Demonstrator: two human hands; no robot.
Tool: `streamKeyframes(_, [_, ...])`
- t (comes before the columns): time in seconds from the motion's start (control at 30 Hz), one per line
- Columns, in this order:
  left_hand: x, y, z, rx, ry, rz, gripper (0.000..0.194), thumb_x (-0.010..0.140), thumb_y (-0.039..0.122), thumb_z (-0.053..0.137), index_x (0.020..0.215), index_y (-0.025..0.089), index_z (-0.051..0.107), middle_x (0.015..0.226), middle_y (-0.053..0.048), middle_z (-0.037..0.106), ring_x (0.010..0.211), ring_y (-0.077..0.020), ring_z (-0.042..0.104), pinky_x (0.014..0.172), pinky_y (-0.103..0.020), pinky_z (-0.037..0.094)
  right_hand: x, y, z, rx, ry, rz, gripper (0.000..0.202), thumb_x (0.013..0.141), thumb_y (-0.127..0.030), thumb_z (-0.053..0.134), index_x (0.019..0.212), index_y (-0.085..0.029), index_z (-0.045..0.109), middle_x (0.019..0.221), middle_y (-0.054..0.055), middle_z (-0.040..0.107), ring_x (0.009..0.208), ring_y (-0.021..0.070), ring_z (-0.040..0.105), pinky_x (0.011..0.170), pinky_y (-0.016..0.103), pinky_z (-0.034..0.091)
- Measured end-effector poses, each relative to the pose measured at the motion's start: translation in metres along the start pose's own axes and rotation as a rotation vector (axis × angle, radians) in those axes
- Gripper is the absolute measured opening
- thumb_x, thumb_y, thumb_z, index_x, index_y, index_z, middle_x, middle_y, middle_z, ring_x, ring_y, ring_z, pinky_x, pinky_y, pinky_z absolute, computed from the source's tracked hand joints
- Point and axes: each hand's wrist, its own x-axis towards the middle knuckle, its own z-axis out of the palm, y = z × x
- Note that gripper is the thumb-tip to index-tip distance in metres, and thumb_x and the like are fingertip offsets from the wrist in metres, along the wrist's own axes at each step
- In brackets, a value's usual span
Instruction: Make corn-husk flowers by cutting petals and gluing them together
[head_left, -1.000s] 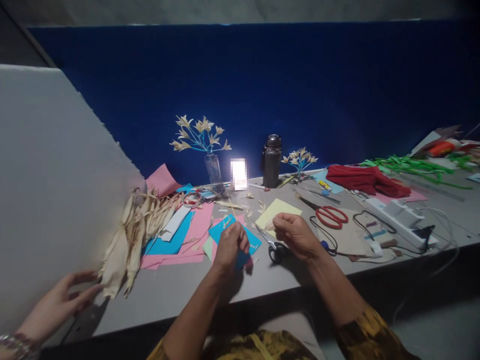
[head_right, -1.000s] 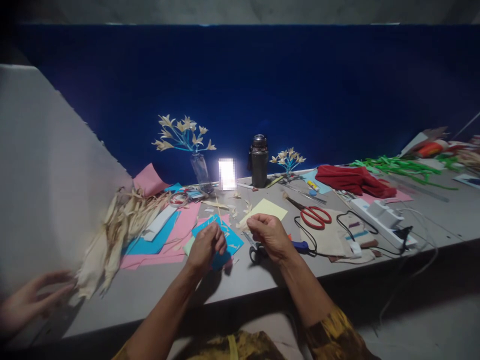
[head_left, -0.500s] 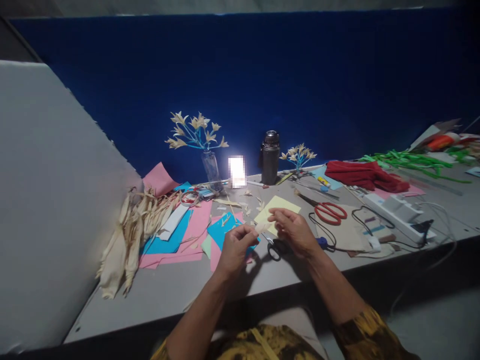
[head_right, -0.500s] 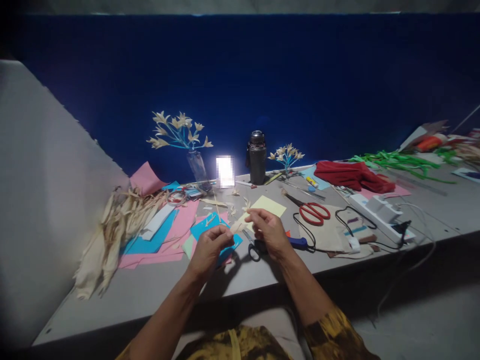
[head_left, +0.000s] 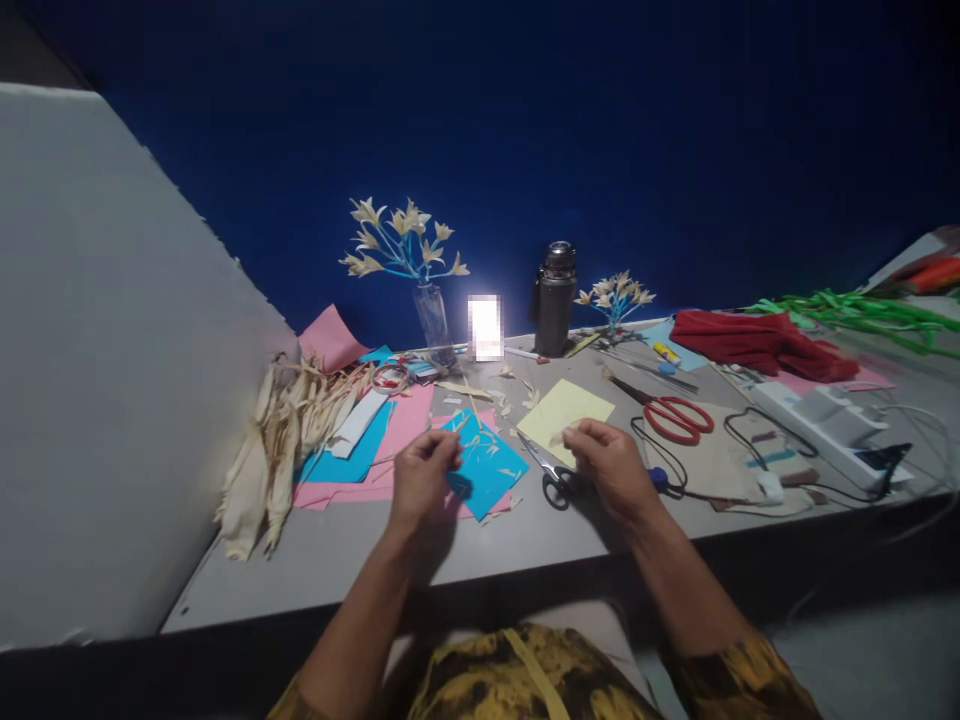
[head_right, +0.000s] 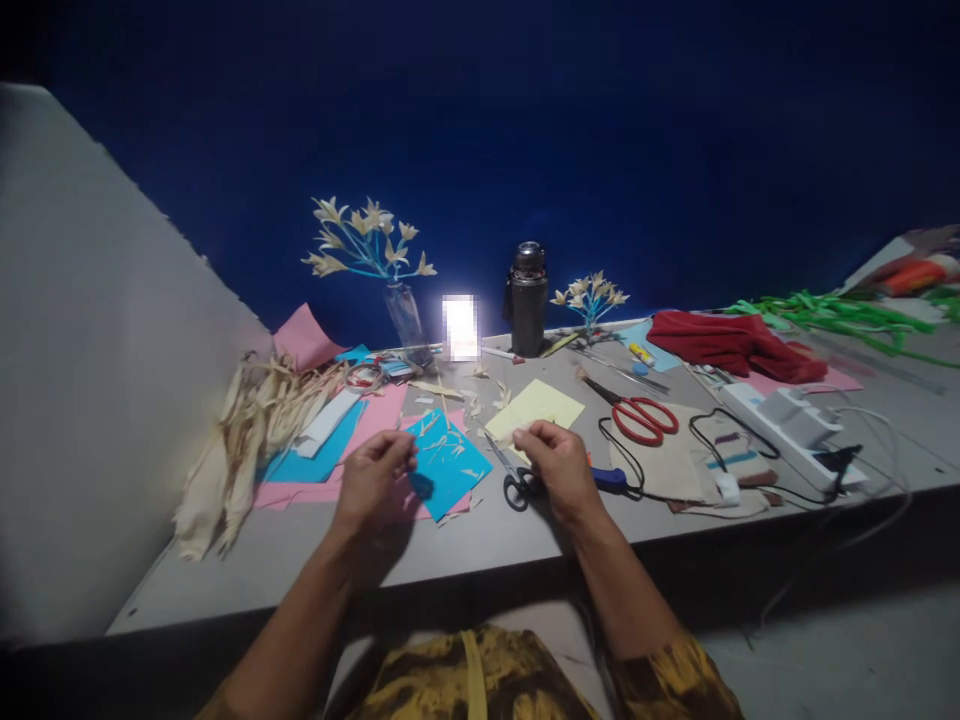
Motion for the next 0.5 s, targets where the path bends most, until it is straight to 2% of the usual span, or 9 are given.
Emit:
streamKeyframes(0.1, [0.011,0.002,-0.026,0.093,0.005,0.022,0.029,0.069,0.042,0.077,0.074,0.015,0.065,0.065,0.000,0.061,0.052,-0.0096,0.054,0.048,-0.020,0.045,0.003,-0.001,-0.008,0.112,0.032,0.011,0.034,0.065,-0.041,0.084,0.062,-0.017,0.061,0.058,-0.005,0.047,0.049,0.0066,0.029,0.043,0.022,0.018])
streamKeyframes(0.2, [0.006,0.000,-0.037,0.049,-0.078,-0.030,0.030,0.076,0.045,0.070,0.071,0.019,0.056,0.054,0.006,0.048,0.040,-0.0093,0.046,0.037,-0.020,0.038,0.000,0.001,-0.016,0.180,0.061,0.036,0.035,0.063,-0.040,0.087,0.065,-0.016,0.062,0.060,-0.004,0.050,0.050,0.0060,0.032,0.043,0.020,0.022])
streamKeyframes(0.3, [-0.003,-0.001,-0.049,-0.042,-0.071,-0.053,0.034,0.082,0.047,0.064,0.067,0.021,0.049,0.051,0.008,0.040,0.038,-0.0091,0.042,0.037,-0.020,0.036,-0.006,-0.002,-0.027,0.213,0.095,0.039,0.035,0.061,-0.039,0.089,0.066,-0.017,0.063,0.060,-0.003,0.051,0.050,0.0062,0.034,0.043,0.019,0.027])
streamKeyframes(0.43, [-0.003,0.005,-0.074,0.121,-0.095,-0.051,0.028,0.077,0.042,0.073,0.070,0.016,0.063,0.054,0.002,0.055,0.046,-0.0090,0.049,0.046,-0.021,0.041,-0.015,-0.013,-0.045,0.200,0.152,-0.020,0.034,0.062,-0.040,0.089,0.066,-0.018,0.063,0.057,-0.004,0.047,0.050,0.0074,0.035,0.042,0.020,0.030])
streamKeyframes(0.5, [0.001,0.011,-0.080,0.204,-0.106,-0.034,0.024,0.074,0.038,0.076,0.072,0.015,0.069,0.059,-0.001,0.062,0.049,-0.0100,0.053,0.051,-0.023,0.044,-0.018,-0.017,-0.052,0.174,0.174,-0.060,0.033,0.064,-0.041,0.087,0.066,-0.019,0.063,0.058,-0.003,0.047,0.050,0.0079,0.034,0.041,0.021,0.028])
